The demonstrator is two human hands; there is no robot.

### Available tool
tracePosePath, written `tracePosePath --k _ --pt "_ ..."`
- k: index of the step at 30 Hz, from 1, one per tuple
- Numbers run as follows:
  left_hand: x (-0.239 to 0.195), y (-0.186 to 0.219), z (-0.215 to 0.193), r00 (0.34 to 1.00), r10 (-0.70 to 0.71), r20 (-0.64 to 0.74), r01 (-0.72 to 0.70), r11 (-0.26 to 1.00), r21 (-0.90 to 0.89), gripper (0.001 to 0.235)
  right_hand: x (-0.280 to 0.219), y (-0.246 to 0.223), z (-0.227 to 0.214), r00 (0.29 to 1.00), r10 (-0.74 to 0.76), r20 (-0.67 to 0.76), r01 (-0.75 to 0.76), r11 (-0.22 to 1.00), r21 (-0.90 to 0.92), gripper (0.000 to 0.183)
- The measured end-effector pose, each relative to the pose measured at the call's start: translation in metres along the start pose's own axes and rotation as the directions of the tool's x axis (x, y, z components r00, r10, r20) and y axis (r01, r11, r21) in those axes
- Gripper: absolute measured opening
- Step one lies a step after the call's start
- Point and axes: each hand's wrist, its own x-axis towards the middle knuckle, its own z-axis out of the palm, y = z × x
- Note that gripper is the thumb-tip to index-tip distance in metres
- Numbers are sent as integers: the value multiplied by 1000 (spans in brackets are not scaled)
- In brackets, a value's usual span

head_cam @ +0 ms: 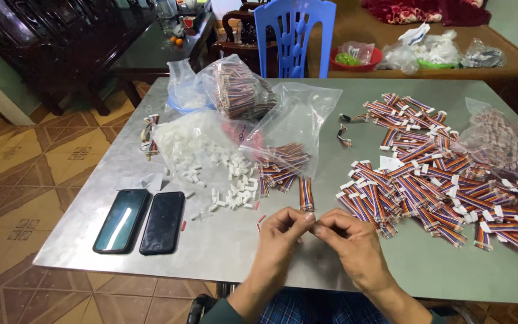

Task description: Assembling small ribbon cables by manually attaching plastic connectors to the ends

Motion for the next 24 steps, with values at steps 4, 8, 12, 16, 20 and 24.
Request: tracePosePath --k 4,8,12,16,20,24 --pt "27 31 -58 974 218 62 -209 756 620 31 8 9 -14 991 123 -52 -121 991 52 16" --pt "34 45 -92 981 133 -143 92 331 939 19 13 11 -22 968 251 -15 -245 955 167 19" --pt "40 32 -101 975 154 -158 115 260 959 17 13 10 -22 965 263 10 -261 951 164 21" --pt "37 23 -91 940 335 -57 -19 219 975 17 15 8 -23 969 247 25 -248 955 162 22" --pt "23 31 -53 957 251 -143 -62 660 749 5 16 1 -24 976 215 25 -217 972 89 24" --pt "35 -8 -45 998 -51 34 51 999 -16 27 17 -9 -24 988 155 8 -155 988 1 25"
